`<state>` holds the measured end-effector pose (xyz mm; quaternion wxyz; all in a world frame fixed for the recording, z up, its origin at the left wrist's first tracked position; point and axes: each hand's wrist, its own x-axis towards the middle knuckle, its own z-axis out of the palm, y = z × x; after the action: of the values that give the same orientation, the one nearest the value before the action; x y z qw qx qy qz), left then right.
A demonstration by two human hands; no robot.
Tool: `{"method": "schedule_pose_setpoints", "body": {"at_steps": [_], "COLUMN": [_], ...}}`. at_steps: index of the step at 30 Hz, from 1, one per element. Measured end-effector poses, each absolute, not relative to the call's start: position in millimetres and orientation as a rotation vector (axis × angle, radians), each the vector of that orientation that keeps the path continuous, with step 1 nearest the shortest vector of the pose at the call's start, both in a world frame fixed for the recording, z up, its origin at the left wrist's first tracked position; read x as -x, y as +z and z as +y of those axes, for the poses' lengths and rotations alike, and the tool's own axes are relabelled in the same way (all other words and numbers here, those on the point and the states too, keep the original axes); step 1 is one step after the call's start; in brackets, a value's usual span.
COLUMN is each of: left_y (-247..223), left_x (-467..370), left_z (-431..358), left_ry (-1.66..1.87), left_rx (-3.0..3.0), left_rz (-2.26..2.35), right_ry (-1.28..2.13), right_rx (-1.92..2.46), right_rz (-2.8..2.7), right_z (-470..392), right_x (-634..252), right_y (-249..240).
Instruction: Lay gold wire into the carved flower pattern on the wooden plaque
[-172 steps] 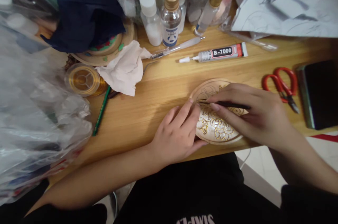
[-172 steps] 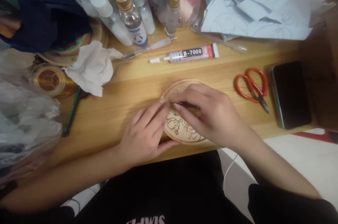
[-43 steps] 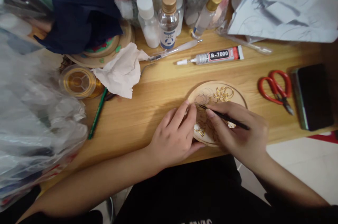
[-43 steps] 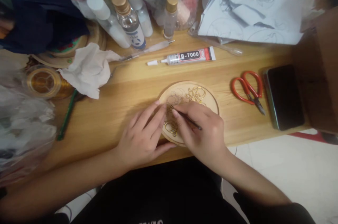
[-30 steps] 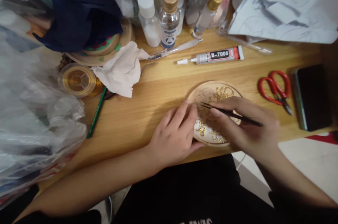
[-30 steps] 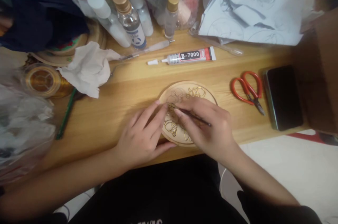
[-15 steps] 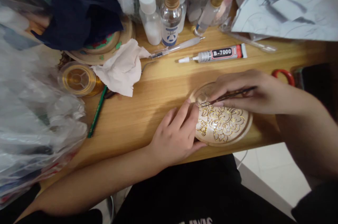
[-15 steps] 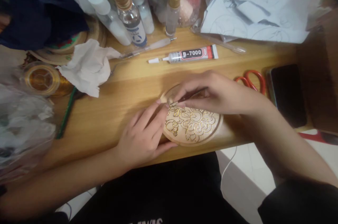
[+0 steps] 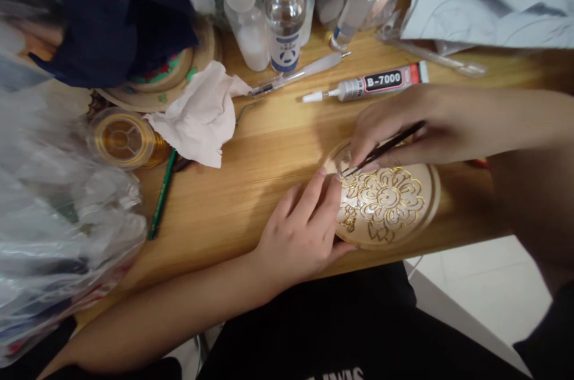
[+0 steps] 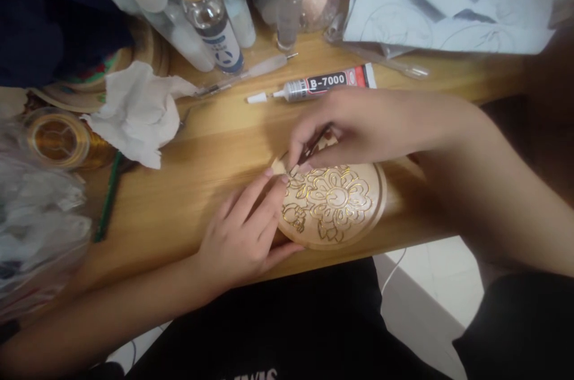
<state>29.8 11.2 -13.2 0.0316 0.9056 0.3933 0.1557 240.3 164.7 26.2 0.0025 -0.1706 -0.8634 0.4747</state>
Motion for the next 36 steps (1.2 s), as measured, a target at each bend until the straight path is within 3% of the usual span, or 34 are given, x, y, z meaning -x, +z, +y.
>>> {"method": "schedule_pose_setpoints", "body": {"at_steps": [9, 17, 32, 36], "left_y": [-12, -12, -12, -12], "left_x": [-29, -30, -29, -29], "left_z": [12, 13, 13, 13], "left_ry": [0.446, 0.459, 0.448, 0.447], "left_rx": [-2.818, -2.821, -2.829, -2.822], "left_rz": [1.207, 1.196, 1.192, 1.187], "right_ry": [1.545, 1.886, 1.965, 1.855], "right_rx": [0.362, 0.483, 0.551, 0.576], "right_rz": [-2.923, -2.904, -2.885, -2.91], "right_z": [192, 207, 211, 204], "right_x": [-214, -192, -195, -193], "right_y": [28, 26, 22, 28]}}
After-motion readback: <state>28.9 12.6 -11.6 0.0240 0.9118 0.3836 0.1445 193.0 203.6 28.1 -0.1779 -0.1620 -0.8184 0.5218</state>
